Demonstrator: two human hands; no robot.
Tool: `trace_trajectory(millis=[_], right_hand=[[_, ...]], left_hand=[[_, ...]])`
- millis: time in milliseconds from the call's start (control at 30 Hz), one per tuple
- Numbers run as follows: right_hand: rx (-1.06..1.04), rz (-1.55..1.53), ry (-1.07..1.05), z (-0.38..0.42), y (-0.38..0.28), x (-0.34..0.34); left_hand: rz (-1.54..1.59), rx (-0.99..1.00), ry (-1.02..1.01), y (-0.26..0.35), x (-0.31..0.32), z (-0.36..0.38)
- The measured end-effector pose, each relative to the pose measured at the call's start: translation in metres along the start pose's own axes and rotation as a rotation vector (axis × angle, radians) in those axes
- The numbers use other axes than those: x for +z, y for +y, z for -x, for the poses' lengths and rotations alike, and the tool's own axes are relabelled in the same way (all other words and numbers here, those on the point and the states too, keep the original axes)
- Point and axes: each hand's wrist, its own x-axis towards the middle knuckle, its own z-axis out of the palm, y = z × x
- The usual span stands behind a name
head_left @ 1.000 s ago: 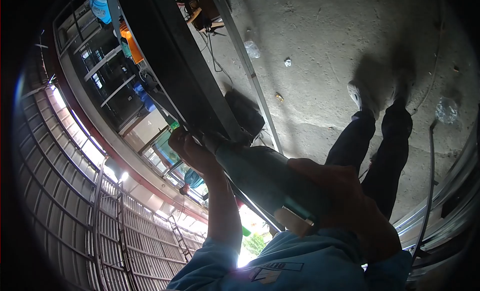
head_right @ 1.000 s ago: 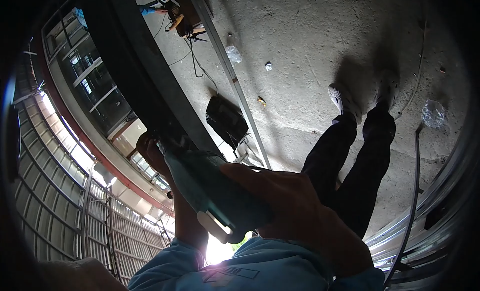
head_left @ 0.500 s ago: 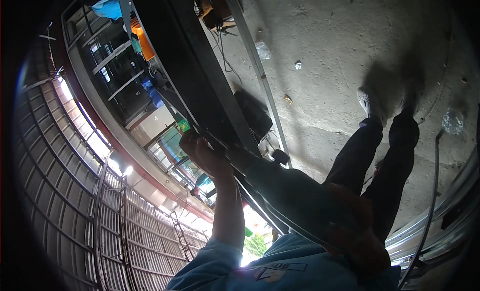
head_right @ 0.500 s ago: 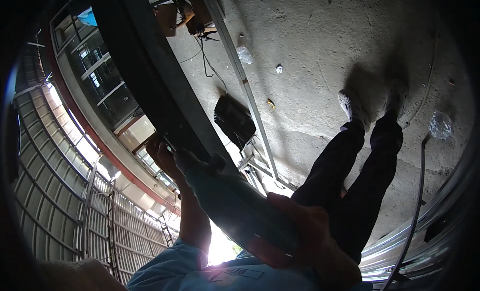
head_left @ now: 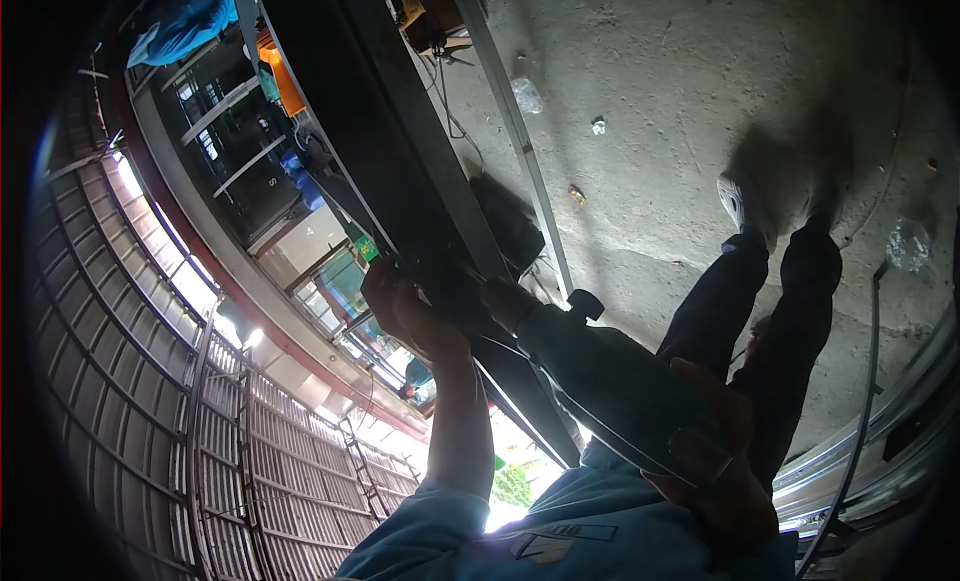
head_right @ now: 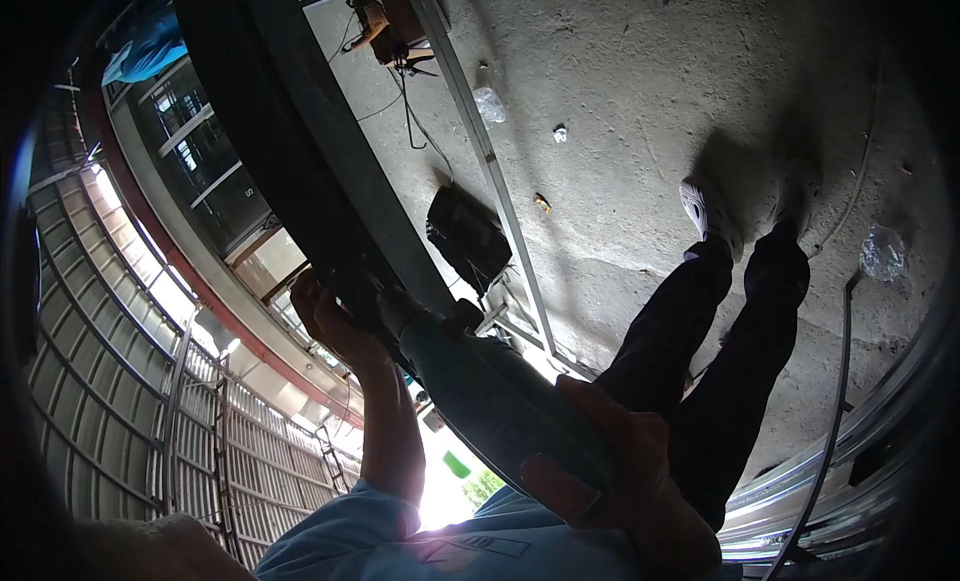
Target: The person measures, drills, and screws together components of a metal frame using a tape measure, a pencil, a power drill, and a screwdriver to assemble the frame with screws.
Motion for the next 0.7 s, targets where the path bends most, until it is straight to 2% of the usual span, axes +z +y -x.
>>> trace_trajectory(millis=[100,200,267,333,400,467,600,667,700], right_hand=[[-0.025,0.09,-0.05,-0.004,-0.005,0.0],[-0.005,0.18,-0.082,0.001,-0.003,0.004],[0.024,0.218,-0.079,0.001,-0.002,0.007],[0.198,-0.129,-0.108,-0.006,-0.003,0.012],[0.182,-0.041,-0.137,-0.013,-0.009,0.011],[0.155,0.044,-0.161,-0.022,-0.013,0.009],[0.214,-0.004,-0.234,-0.034,-0.019,0.007],[0.21,0.02,-0.25,-0.031,-0.014,0.01],[0.212,-0.035,-0.182,-0.019,-0.004,0.013]], left_hand=[[-0.069,0.058,-0.01,0.005,0.001,0.0],[-0.021,-0.032,-0.021,0.0,0.001,0.0],[-0.069,0.097,-0.028,-0.008,0.002,-0.002],[-0.023,0.04,-0.038,-0.002,0.002,-0.001],[0.017,-0.022,-0.043,-0.005,-0.001,0.001],[-0.101,0.365,-0.099,-0.014,-0.006,-0.005],[-0.151,0.296,-0.116,-0.01,-0.007,-0.004],[-0.177,0.387,-0.131,-0.013,-0.008,-0.008],[-0.183,0.385,-0.131,-0.011,-0.01,-0.008]])
